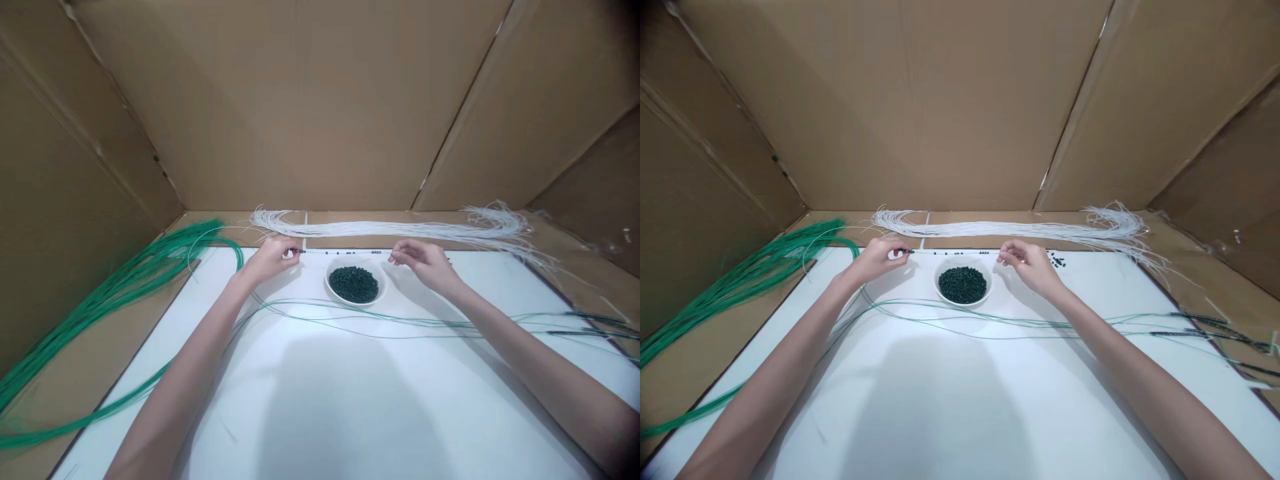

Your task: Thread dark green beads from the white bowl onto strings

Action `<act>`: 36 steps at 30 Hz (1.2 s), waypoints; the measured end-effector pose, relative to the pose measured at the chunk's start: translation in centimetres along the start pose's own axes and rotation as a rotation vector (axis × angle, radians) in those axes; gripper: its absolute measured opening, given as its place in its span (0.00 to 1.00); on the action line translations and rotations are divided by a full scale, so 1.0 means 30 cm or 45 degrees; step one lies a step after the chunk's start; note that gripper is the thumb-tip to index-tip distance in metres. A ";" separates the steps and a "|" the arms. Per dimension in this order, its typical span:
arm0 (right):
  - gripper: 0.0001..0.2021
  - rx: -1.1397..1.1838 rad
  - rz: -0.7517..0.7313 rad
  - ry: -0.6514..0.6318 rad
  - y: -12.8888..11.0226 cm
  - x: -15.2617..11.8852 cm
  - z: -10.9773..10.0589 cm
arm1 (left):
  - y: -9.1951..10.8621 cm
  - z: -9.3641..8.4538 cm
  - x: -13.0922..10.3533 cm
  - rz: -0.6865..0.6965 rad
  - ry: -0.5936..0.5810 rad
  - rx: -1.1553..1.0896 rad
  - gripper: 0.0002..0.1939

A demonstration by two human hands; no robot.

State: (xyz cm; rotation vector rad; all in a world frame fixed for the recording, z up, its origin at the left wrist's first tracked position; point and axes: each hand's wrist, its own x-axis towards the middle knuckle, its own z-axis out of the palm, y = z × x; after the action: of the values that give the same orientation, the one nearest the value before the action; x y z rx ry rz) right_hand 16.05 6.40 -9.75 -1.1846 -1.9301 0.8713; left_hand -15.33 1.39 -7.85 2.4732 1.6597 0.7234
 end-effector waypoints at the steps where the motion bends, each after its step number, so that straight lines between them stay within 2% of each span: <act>1: 0.10 -0.001 0.002 0.003 0.000 0.001 0.001 | 0.005 -0.001 0.000 0.034 0.050 0.016 0.09; 5: 0.10 -0.018 0.015 0.015 -0.002 0.002 0.002 | 0.017 -0.005 0.000 0.101 0.155 0.008 0.09; 13: 0.10 -0.014 0.015 0.019 0.022 0.009 -0.004 | 0.012 -0.001 0.002 0.097 0.149 0.002 0.09; 15: 0.10 -0.011 0.001 0.022 0.021 0.007 -0.005 | -0.005 0.002 0.001 0.074 0.118 0.007 0.09; 18: 0.09 -0.072 -0.025 0.018 -0.012 -0.003 -0.007 | -0.017 0.005 -0.004 0.021 -0.060 -0.016 0.10; 20: 0.08 -0.154 -0.066 0.009 -0.056 -0.017 -0.004 | 0.014 0.008 -0.007 0.016 -0.164 -0.067 0.17; 22: 0.07 -0.221 -0.137 -0.013 -0.108 -0.034 0.005 | 0.089 0.015 -0.007 0.039 -0.154 -0.180 0.26; 23: 0.06 -0.242 -0.179 -0.033 -0.133 -0.043 0.012 | 0.139 0.022 -0.005 0.066 -0.153 -0.260 0.27; 26: 0.06 -0.283 -0.293 -0.065 -0.185 -0.062 0.038 | 0.292 0.058 0.010 0.168 -0.066 -0.379 0.25; 28: 0.06 -0.299 -0.343 -0.071 -0.198 -0.068 0.052 | 0.356 0.089 0.021 0.209 0.006 -0.375 0.17; 31: 0.06 -0.315 -0.365 -0.077 -0.200 -0.074 0.057 | 0.367 0.122 0.026 0.152 0.126 -0.389 0.11; 34: 0.06 -0.279 -0.348 -0.067 -0.202 -0.083 0.055 | 0.323 0.126 0.017 0.063 0.184 -0.369 0.10; 36: 0.07 -0.216 -0.330 -0.067 -0.207 -0.090 0.059 | 0.298 0.119 0.006 0.031 0.162 -0.365 0.10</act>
State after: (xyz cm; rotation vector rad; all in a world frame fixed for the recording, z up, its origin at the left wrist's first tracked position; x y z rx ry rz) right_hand 12.71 1.39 -6.18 -0.9836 -2.1766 0.6178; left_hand -6.13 -1.44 -8.10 2.2922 1.4455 1.0599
